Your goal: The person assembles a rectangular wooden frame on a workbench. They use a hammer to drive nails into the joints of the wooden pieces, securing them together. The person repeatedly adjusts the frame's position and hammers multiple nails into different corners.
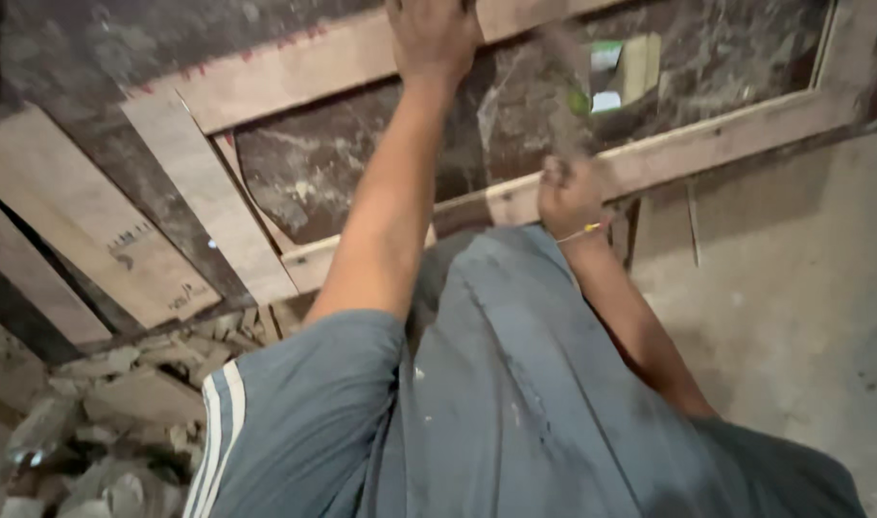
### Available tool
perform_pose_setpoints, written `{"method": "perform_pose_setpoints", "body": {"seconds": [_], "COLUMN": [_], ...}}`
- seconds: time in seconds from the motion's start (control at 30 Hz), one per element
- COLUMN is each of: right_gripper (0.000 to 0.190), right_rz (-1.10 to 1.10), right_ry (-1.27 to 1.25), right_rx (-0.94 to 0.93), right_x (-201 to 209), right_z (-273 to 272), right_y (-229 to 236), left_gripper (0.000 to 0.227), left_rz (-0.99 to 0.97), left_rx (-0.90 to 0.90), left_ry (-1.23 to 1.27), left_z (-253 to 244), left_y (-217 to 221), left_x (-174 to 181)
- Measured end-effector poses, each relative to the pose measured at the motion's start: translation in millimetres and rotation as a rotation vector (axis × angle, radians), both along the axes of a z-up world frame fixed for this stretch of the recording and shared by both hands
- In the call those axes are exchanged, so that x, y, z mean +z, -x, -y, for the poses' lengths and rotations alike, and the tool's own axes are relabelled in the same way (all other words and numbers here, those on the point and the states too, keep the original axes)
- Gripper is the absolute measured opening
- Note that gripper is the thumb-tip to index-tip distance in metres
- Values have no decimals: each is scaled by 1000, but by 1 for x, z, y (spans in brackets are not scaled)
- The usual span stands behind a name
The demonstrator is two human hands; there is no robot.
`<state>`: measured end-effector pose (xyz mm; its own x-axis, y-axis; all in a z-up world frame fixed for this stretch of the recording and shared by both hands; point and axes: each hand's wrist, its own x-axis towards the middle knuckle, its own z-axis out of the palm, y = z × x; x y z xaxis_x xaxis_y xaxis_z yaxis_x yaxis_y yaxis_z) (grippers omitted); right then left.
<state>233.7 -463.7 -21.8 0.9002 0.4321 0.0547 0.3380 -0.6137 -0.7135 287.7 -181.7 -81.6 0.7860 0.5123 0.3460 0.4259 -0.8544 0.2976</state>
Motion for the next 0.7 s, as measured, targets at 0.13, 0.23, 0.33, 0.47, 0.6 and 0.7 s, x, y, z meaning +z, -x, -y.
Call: {"method": "perform_pose_setpoints", "body": {"seconds": [0.13, 0.23, 0.33, 0.47, 0.6, 0.7], "right_gripper": [32, 26, 16, 26, 22, 16], "right_rz": [-91, -19, 109, -136, -375, -760], "right_ry": [214, -372, -310, 344, -142, -485], "right_rx": [-22, -106, -43, 5, -83, -99], "right_x": [-10, -13, -12, -11, 10, 21], "right_z": [-1, -1, 5, -8, -8, -2], "right_y": [-3, -9, 8, 1, 4, -1], "left_gripper": [23, 38, 38, 37, 28, 26], "left_rz": [-157, 76, 72, 5, 21, 152], "left_rx": [-39, 7, 13, 6, -34, -139], "left_ry": [-44, -30, -37, -18, 70, 149], "left_z": [0, 2, 1, -1, -5, -4], "left_y": [-2, -2, -3, -4, -4, 10], "left_x": [10, 14, 11, 0, 10, 30]}}
